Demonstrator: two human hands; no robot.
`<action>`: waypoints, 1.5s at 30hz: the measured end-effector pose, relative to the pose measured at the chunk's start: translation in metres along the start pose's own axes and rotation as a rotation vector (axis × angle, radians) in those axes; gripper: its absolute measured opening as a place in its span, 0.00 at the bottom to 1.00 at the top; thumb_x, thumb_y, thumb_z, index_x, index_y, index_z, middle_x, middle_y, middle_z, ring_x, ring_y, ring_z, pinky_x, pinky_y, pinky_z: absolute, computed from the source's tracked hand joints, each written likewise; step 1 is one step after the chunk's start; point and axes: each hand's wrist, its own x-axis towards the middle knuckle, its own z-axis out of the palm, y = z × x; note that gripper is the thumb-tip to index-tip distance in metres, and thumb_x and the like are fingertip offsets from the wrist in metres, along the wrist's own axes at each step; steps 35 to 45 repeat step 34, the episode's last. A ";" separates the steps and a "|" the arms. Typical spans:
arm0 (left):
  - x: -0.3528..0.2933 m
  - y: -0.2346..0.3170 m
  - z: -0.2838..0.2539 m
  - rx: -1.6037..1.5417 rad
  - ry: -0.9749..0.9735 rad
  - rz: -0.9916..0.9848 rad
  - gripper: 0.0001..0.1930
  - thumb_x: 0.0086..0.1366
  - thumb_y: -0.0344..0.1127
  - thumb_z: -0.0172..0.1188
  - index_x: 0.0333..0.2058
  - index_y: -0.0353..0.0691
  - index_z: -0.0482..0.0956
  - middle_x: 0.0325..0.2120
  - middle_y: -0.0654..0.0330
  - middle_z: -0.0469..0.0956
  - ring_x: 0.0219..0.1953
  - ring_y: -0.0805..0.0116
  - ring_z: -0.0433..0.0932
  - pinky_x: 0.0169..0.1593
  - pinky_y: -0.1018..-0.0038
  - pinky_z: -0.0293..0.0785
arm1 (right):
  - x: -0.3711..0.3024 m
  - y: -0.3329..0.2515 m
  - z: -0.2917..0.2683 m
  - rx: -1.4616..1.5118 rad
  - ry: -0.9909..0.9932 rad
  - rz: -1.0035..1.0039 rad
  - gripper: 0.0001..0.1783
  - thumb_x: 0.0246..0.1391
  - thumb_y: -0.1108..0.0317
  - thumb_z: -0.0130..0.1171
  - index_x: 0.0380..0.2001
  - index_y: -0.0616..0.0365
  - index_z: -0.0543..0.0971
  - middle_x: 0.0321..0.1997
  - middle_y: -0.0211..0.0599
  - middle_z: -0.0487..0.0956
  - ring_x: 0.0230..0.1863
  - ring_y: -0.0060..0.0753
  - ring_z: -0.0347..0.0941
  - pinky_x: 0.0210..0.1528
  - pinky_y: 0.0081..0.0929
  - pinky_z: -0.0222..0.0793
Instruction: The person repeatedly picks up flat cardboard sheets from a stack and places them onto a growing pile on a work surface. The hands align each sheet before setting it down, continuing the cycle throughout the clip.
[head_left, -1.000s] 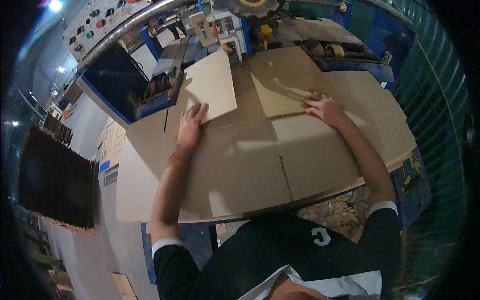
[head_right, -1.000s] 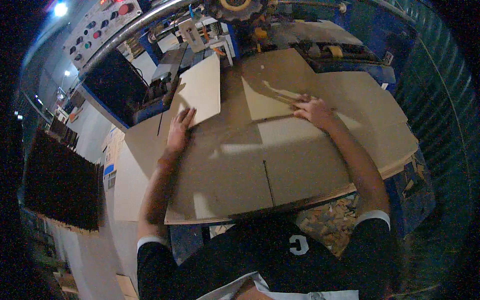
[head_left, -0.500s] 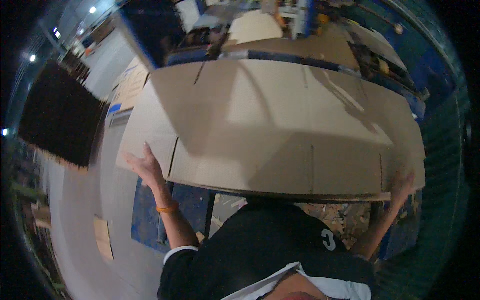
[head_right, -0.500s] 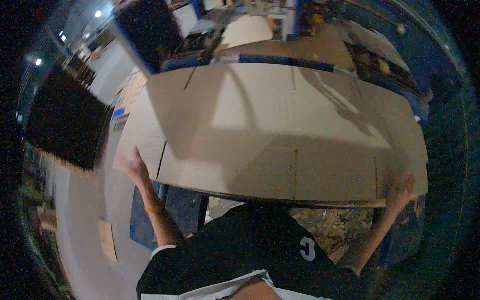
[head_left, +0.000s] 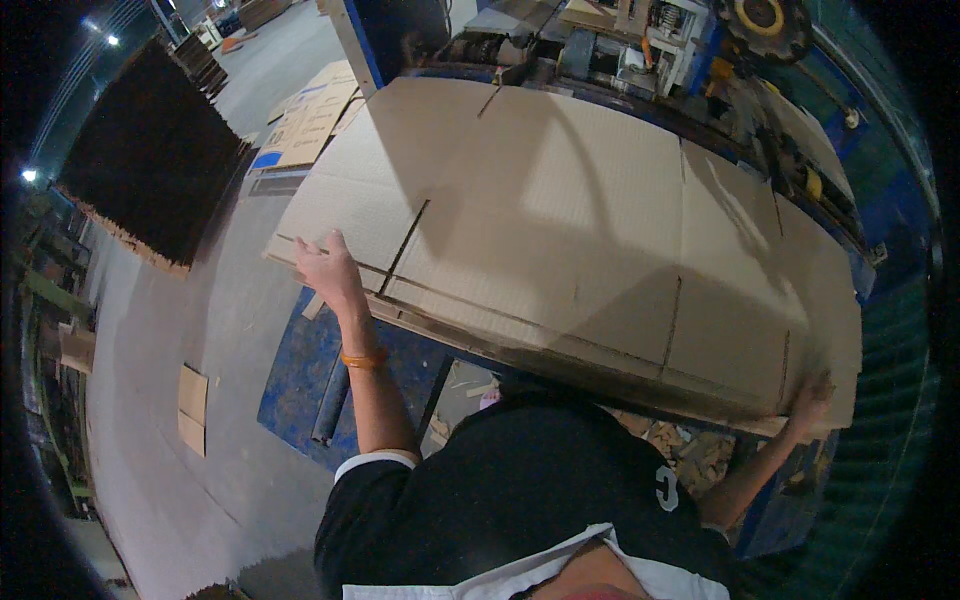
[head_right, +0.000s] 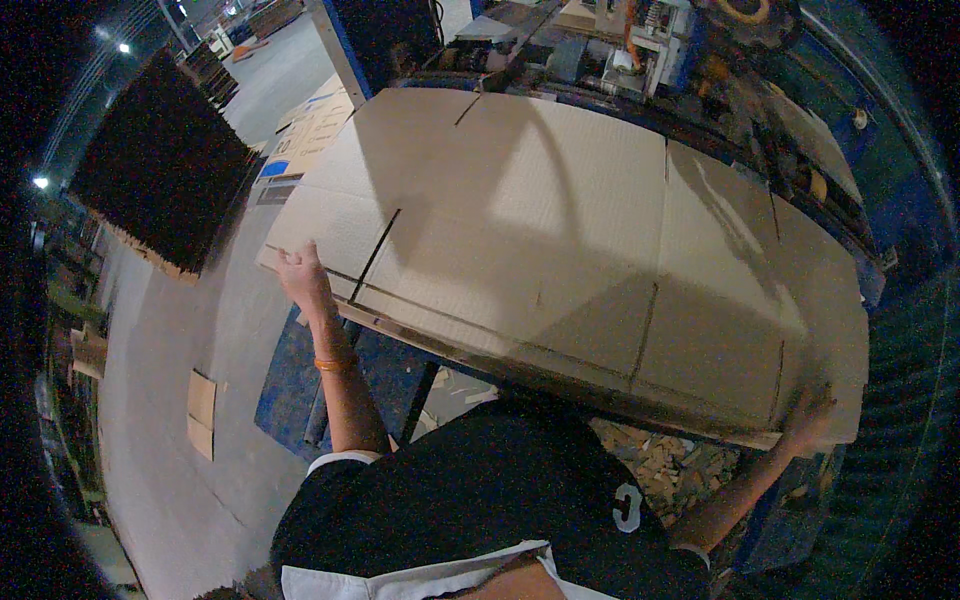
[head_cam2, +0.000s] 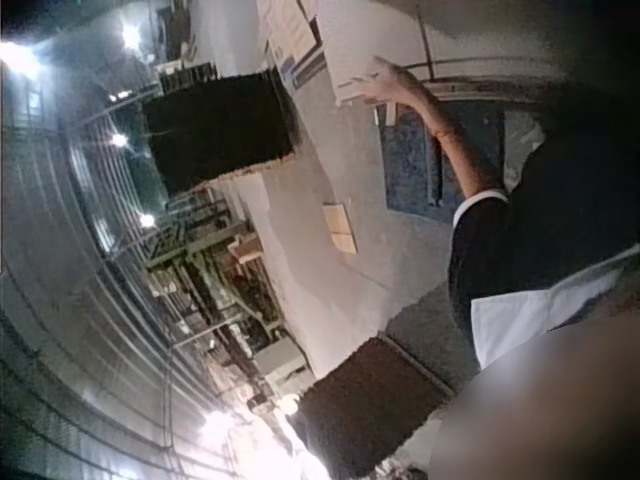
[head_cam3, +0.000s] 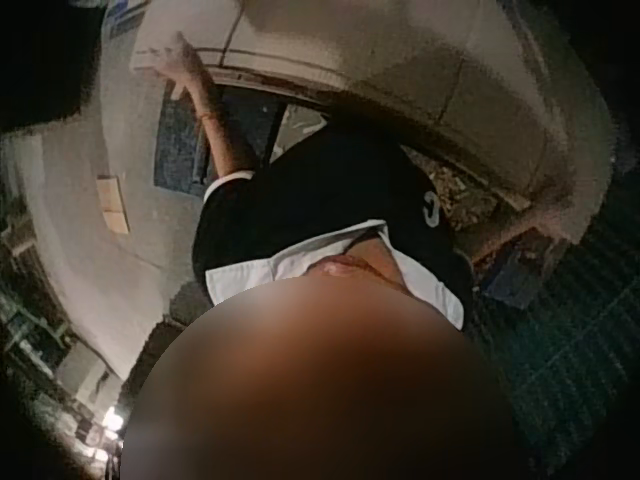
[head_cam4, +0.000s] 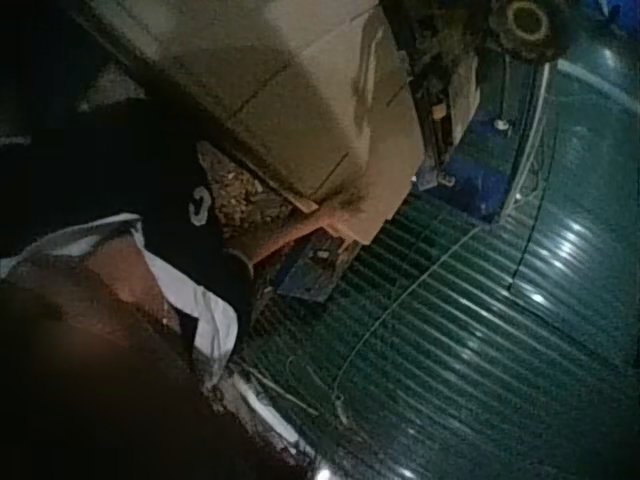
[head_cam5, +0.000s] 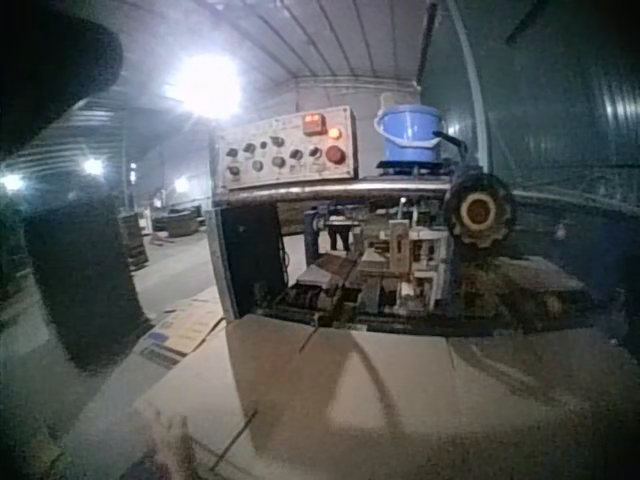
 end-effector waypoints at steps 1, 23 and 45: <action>0.000 -0.003 0.000 0.056 0.029 0.048 0.35 0.57 0.37 0.56 0.56 0.20 0.52 0.56 0.35 0.58 0.58 0.48 0.61 0.59 0.67 0.57 | 0.001 0.000 -0.001 0.206 0.157 -0.044 0.26 0.55 0.54 0.49 0.55 0.55 0.67 0.58 0.43 0.66 0.56 0.42 0.64 0.57 0.35 0.58; -0.025 0.035 -0.053 -0.431 -0.459 0.134 0.09 0.60 0.29 0.54 0.39 0.32 0.74 0.37 0.58 0.75 0.38 0.70 0.72 0.46 0.76 0.66 | -0.094 -0.144 -0.159 0.304 0.087 0.324 0.16 0.51 0.67 0.54 0.42 0.65 0.76 0.46 0.41 0.76 0.48 0.36 0.70 0.51 0.30 0.62; -0.105 0.097 -0.014 0.285 -1.264 1.298 0.25 0.55 0.28 0.50 0.54 0.49 0.68 0.58 0.57 0.62 0.61 0.55 0.59 0.62 0.57 0.53 | -0.097 -0.195 -0.114 0.257 -0.436 -1.001 0.24 0.44 0.65 0.60 0.49 0.42 0.74 0.58 0.30 0.68 0.60 0.37 0.61 0.60 0.48 0.53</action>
